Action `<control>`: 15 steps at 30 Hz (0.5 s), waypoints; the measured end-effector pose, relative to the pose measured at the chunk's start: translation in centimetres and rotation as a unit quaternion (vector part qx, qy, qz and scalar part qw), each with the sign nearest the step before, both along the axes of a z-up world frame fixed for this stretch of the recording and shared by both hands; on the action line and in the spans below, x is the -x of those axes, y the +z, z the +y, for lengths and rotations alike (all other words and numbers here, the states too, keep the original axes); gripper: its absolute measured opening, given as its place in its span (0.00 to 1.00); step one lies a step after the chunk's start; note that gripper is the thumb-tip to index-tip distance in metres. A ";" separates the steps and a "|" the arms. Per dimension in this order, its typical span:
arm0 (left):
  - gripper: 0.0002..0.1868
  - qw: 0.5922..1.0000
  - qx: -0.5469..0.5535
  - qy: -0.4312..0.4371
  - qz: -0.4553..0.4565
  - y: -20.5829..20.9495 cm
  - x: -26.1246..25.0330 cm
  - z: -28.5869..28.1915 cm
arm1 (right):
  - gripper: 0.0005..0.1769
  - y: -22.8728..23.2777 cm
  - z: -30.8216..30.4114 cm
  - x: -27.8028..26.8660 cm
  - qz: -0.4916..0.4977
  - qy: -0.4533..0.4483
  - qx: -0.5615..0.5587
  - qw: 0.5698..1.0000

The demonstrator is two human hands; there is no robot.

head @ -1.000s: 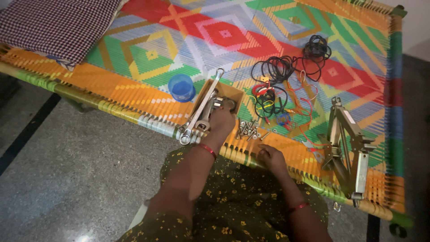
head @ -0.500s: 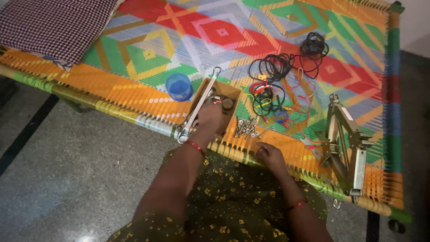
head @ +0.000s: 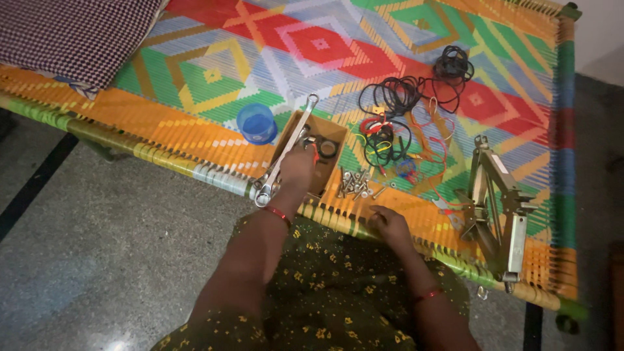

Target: The person sits on the floor and organizes tools on a woven cot. They pick up wrenches, pliers, a screwdriver, and a roll of tape, placing them into a cardboard box. Small metal parts and wires remain on the cot.

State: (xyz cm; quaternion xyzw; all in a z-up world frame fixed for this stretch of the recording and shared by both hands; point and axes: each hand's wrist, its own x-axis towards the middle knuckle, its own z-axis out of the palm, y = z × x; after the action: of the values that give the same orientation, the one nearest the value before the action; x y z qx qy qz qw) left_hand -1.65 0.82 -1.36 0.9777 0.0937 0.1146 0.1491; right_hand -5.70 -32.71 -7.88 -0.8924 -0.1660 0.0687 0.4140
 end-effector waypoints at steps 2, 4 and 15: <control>0.25 1.000 -0.025 -0.015 0.009 -1.4 -0.8 -0.1 | 0.19 0.0 0.0 0.0 -0.005 0.003 -0.002 1.000; 0.12 0.999 -0.006 0.047 -0.025 -1.9 -1.7 -0.5 | 0.19 0.1 0.0 -0.3 0.002 0.005 -0.001 1.000; 0.11 0.996 -0.074 0.039 0.010 1.9 0.4 0.4 | 0.18 0.1 0.3 -0.4 -0.005 0.003 -0.009 1.000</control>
State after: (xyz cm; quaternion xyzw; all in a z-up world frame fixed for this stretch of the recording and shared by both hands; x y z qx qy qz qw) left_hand -2.02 1.25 0.53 0.9828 0.1243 0.1172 0.0703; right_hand -5.34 -32.42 -7.82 -0.8885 -0.1713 0.0641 0.4209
